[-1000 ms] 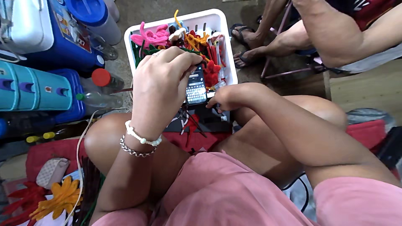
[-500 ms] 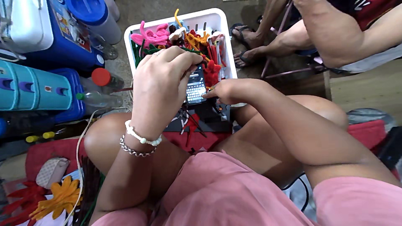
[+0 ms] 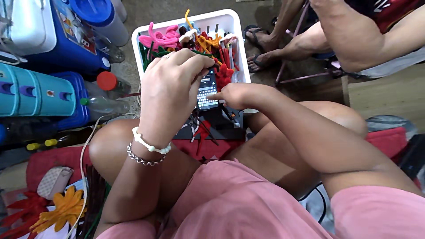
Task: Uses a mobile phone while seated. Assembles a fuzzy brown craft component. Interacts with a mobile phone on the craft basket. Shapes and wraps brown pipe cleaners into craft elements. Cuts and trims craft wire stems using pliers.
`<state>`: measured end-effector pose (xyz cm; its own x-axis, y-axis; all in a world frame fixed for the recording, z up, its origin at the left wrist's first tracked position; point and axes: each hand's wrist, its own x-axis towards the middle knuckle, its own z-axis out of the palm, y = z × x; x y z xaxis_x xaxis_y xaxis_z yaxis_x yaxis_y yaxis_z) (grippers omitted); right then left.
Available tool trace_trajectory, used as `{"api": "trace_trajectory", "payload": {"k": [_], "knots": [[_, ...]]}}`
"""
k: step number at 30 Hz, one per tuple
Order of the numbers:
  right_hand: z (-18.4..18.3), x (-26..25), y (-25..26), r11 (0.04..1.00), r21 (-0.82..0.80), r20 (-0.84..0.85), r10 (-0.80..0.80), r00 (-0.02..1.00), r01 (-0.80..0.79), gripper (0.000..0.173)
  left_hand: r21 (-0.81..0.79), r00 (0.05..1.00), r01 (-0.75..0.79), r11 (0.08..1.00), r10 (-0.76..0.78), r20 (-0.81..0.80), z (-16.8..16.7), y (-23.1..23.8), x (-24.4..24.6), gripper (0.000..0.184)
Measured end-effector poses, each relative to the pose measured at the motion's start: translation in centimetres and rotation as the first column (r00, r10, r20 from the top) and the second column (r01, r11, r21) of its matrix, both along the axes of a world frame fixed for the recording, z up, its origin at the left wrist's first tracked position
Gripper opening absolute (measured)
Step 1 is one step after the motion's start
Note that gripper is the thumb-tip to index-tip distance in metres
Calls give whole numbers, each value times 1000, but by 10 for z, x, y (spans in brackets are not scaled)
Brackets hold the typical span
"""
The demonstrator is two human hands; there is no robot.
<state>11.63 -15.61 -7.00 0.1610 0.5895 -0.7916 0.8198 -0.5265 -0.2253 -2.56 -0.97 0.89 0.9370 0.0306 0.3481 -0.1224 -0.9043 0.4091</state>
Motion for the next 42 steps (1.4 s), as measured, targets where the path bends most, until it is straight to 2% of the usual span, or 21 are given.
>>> {"api": "trace_trajectory", "payload": {"k": [5,11,14,23,35,42], "knots": [[-4,-1,1,1000,11,-28,-5,1000,5,66,-3,1000,0,1000,0,4,1,0,0,21],[10,4,-1,999,-17,-5,-37,999,37,61,-2,1000,2,1000,-2,3,2,1,-2,22],[10,5,-2,998,-59,6,-6,1000,6,62,2,1000,0,1000,0,-5,2,1,-1,22],[6,1,-3,997,-51,-19,57,998,-58,65,4,1000,0,1000,0,-3,2,0,-1,22],[9,6,-4,997,-72,11,-40,999,40,63,11,1000,-1,1000,1,-7,2,0,0,21],[14,14,-6,997,-13,42,-80,996,81,58,0,1000,-3,1000,3,-1,2,0,-1,22]]}}
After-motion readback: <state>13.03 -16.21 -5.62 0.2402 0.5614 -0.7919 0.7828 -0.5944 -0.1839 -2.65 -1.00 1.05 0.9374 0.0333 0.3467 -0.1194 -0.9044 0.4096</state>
